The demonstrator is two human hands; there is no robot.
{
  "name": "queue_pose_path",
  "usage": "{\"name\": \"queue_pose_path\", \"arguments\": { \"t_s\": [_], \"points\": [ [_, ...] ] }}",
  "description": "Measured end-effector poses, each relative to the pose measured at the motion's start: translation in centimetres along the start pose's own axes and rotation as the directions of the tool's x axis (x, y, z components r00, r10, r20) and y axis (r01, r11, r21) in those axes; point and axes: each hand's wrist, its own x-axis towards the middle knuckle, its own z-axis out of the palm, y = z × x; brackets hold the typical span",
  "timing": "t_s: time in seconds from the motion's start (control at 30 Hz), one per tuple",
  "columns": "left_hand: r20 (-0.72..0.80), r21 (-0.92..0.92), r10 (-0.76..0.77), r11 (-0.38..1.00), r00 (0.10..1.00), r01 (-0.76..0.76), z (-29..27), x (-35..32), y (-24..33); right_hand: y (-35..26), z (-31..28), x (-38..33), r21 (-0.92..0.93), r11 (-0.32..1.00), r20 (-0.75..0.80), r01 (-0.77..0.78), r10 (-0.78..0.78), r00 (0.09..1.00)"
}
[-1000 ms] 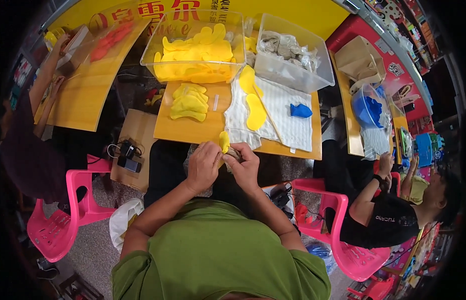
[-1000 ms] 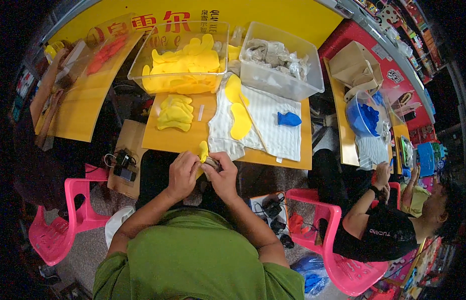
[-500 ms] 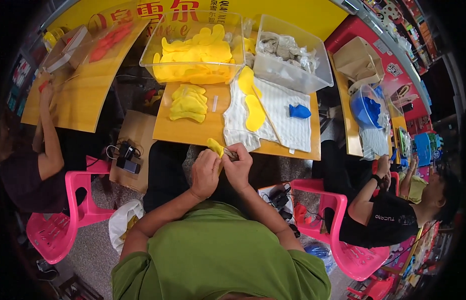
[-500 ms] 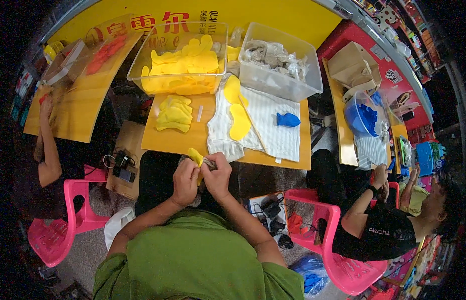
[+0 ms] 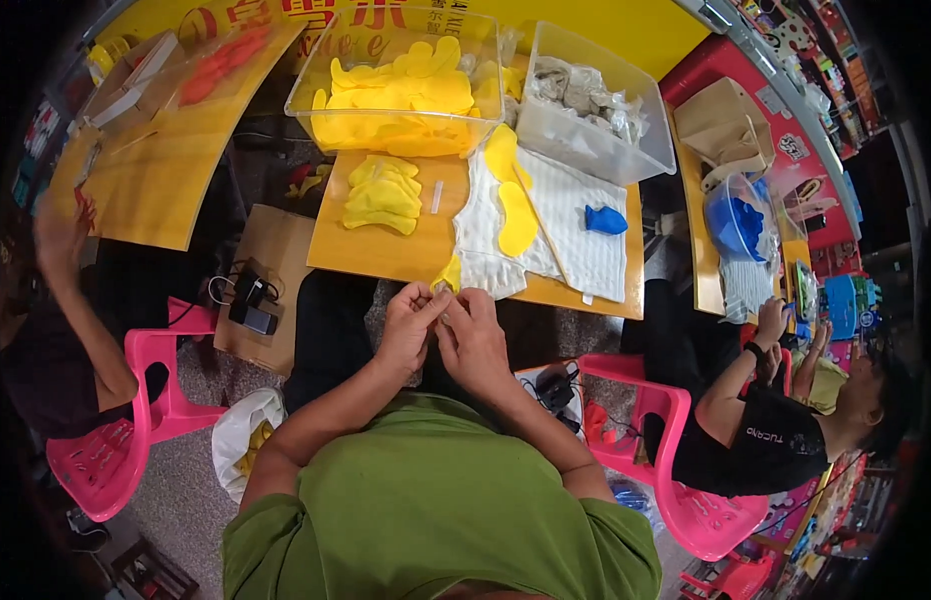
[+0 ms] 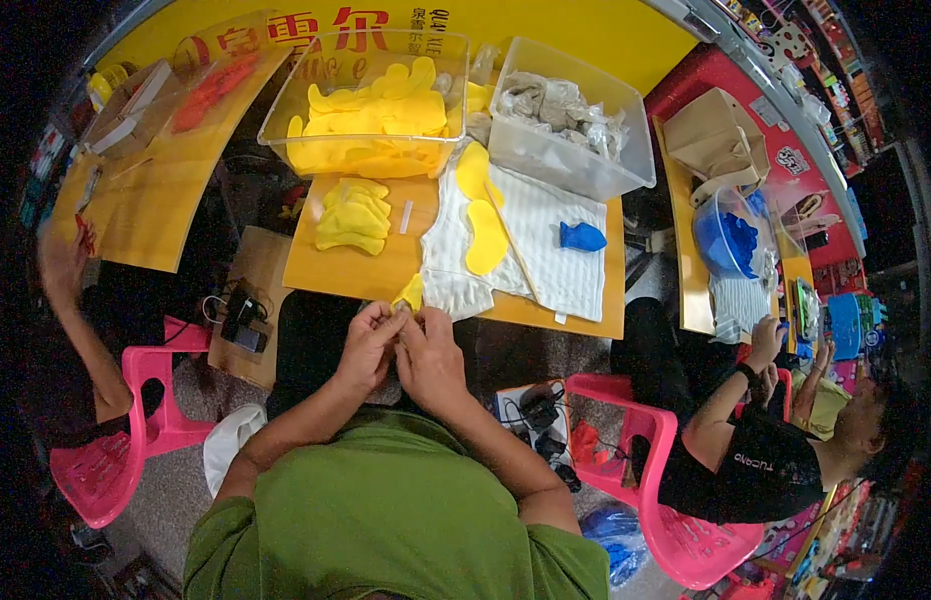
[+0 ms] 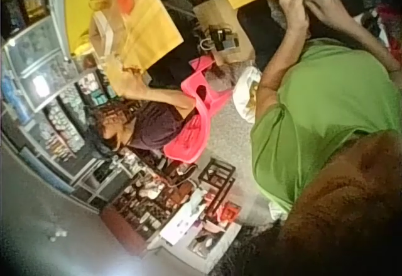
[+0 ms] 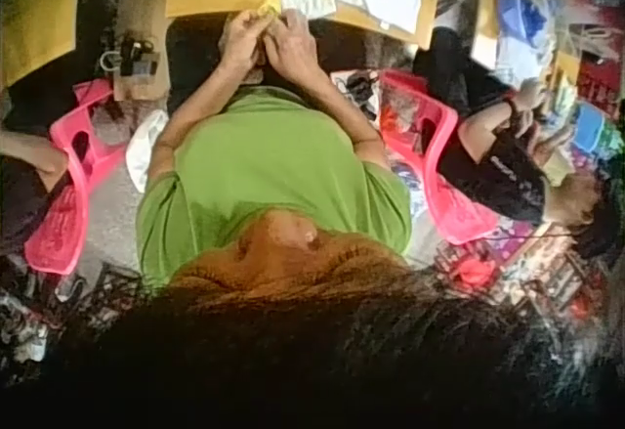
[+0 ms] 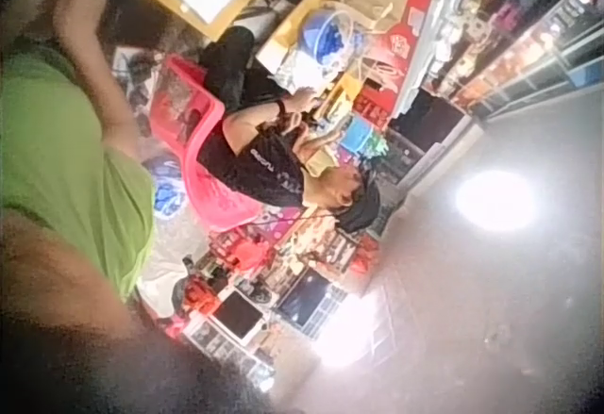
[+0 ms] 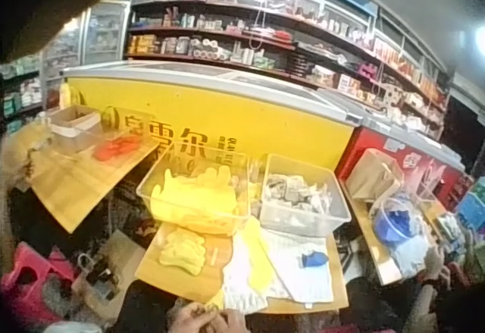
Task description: Assembling small yellow fabric toys and stuffing them with filling material using a rod.
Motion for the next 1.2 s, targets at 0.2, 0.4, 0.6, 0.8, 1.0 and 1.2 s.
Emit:
{"name": "queue_pose_path", "arguments": {
  "t_s": [0.2,0.4,0.6,0.8,1.0,1.2],
  "points": [
    [0.053,-0.053,-0.045,0.997,0.998,0.048,0.1,0.4,1.1,2.0,-0.3,-0.3,0.551,0.802,0.019,-0.228,0.261,0.965],
    [-0.001,0.135,0.028,0.991,1.0,-0.028,1.6,-0.5,1.1,2.9,1.1,0.3,0.405,0.869,-0.1,-0.285,0.352,0.931],
    [0.045,0.438,0.038,0.897,0.998,-0.054,0.6,0.0,1.7,4.8,0.7,0.2,0.63,0.698,0.202,-0.34,0.275,0.94],
    [0.182,0.531,0.156,0.815,0.971,-0.231,0.7,0.4,1.7,5.7,-0.3,1.4,0.725,0.577,0.353,-0.378,0.161,0.922],
    [0.114,0.699,0.244,0.669,0.963,-0.253,-0.6,0.3,2.1,6.8,1.9,1.3,0.573,0.799,0.238,-0.181,0.049,0.97],
    [0.013,0.821,0.434,0.51,0.901,-0.257,-2.3,1.6,-1.2,2.7,1.6,0.0,0.172,0.972,-0.137,0.163,-0.14,0.981]
  ]
}}
